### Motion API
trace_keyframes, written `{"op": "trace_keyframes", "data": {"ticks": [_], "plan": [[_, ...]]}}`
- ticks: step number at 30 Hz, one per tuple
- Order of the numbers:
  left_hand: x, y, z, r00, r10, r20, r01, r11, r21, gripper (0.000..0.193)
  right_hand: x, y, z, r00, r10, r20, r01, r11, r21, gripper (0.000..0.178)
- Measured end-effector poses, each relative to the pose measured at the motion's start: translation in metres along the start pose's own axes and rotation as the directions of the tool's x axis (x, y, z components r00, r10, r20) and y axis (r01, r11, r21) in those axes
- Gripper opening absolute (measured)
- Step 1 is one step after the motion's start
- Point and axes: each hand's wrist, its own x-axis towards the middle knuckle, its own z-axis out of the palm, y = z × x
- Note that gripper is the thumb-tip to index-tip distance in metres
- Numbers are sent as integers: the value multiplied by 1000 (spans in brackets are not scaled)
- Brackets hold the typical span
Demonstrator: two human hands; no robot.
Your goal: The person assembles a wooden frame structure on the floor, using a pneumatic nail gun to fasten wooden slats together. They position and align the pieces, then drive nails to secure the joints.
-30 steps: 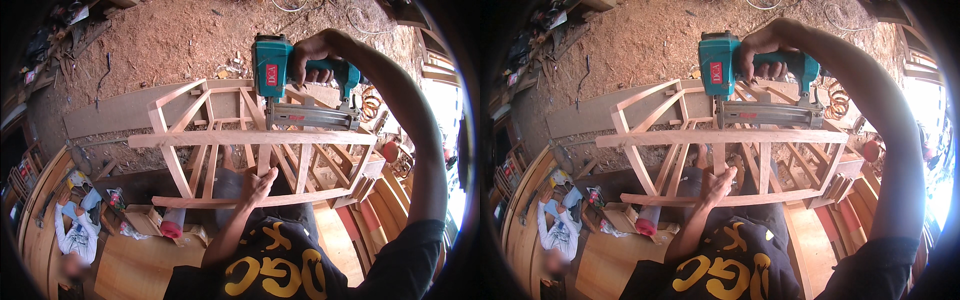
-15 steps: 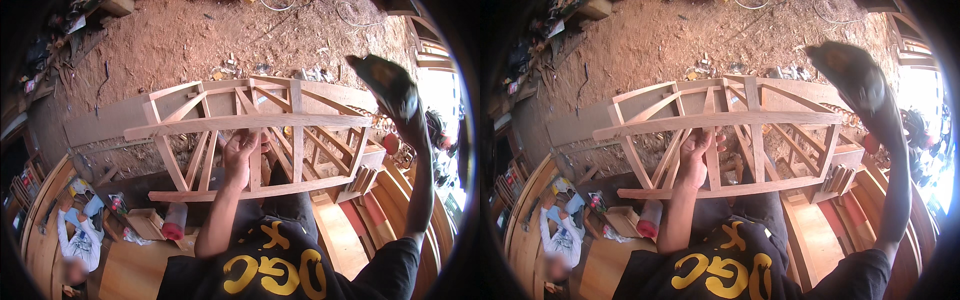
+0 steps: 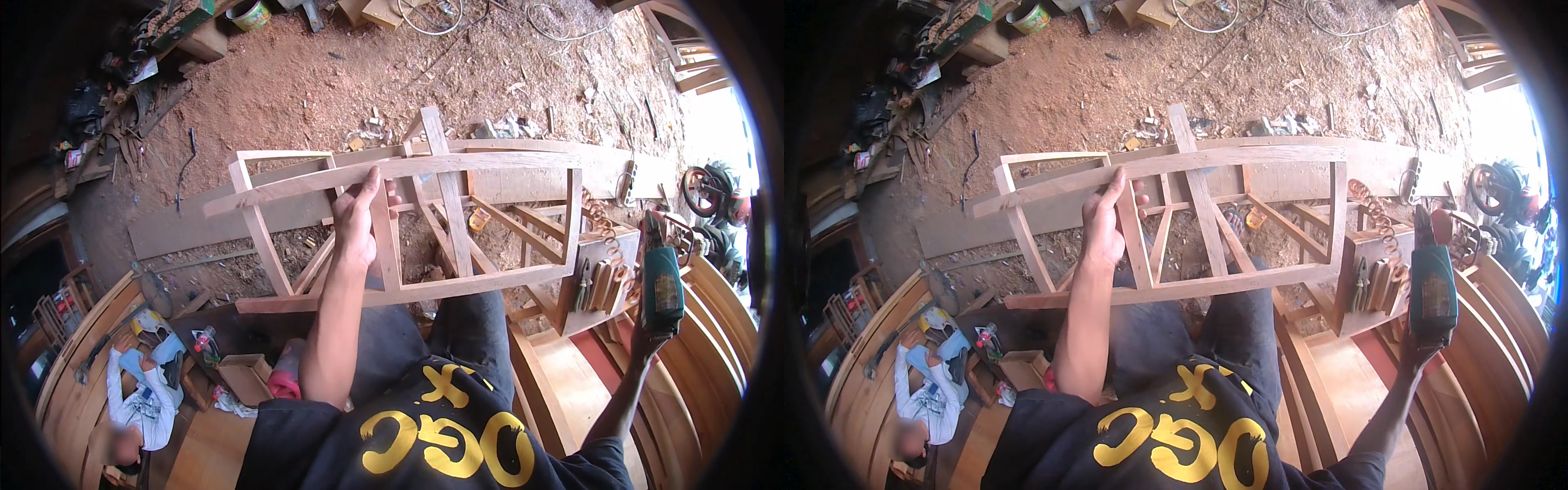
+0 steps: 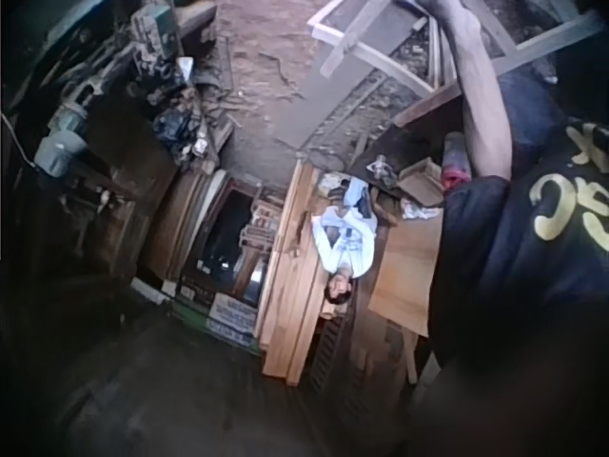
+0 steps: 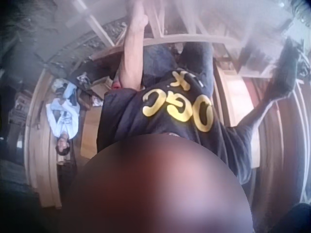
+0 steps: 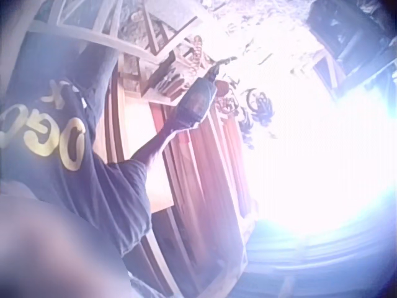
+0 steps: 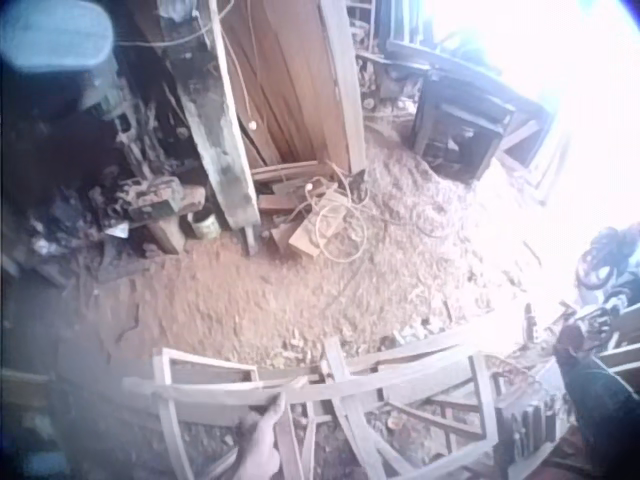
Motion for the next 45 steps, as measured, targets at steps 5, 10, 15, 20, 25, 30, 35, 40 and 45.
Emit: {"op": "trace_keyframes", "data": {"ticks": [5,10,15,20,25,30,35,40,45], "plan": [[5,-1,8,990,140,-16,-140,990,21,27,-64,12,28,979,172,-111,-172,985,10,52],[10,-8,-3,982,181,51,-183,983,29,29,-108,12,73,931,361,-57,-330,896,297,34],[3,9,-30,939,95,330,-188,947,262,38,-181,5,127,756,635,160,-503,407,763,21],[-93,-5,-69,743,618,256,-663,631,402,40,-266,20,173,743,663,-92,-283,436,854,22],[-191,-73,-109,457,869,188,-885,423,197,21,-262,66,151,725,349,-593,261,658,706,23],[-181,-201,-137,585,811,2,-811,585,13,20,-194,66,68,767,460,-447,593,-244,767,15],[-148,-347,-187,789,602,123,-609,737,294,19,-210,21,48,835,495,-239,487,-462,742,21],[-121,-410,-223,833,445,329,-548,581,602,18,-278,5,96,883,461,-88,275,-356,893,10],[-105,-400,-223,869,321,377,-491,662,567,20,-356,-17,172,797,602,40,-47,-5,999,13]]}}
